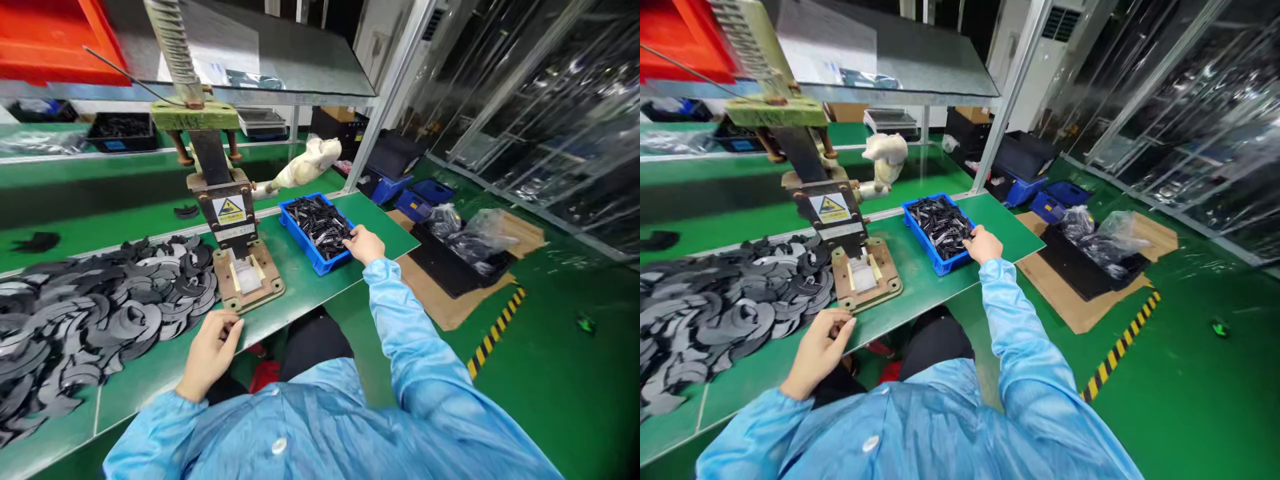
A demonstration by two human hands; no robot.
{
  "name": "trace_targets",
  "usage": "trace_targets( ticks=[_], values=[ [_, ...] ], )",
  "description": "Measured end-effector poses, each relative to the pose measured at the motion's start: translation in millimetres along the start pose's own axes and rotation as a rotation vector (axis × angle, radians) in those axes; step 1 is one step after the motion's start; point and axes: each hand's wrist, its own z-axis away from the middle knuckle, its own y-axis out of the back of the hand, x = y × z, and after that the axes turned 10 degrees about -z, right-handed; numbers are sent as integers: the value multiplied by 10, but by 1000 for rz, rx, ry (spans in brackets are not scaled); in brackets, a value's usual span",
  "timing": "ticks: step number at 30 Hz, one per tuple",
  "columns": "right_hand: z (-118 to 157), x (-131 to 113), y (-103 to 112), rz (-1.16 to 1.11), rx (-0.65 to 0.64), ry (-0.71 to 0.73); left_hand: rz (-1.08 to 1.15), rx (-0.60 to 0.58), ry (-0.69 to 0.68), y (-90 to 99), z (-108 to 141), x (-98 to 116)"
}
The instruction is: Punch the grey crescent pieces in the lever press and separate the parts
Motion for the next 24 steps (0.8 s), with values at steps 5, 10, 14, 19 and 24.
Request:
trace_targets(
  ticks=[5,10,14,19,24],
  values=[
    [-55,-87,19,24,-34,-2,15,-6,49,-4,10,32],
    [-78,-155,36,67,-48,-20,9,-6,50,3,10,45],
    [-89,-166,40,83,-56,-14,1,-8,42,9,7,60],
    [-126,-162,24,81,-52,-16,-1,-14,41,-5,14,47],
    [-152,-203,22,54,-36,-39,0,-31,36,-7,9,48]
  ],
)
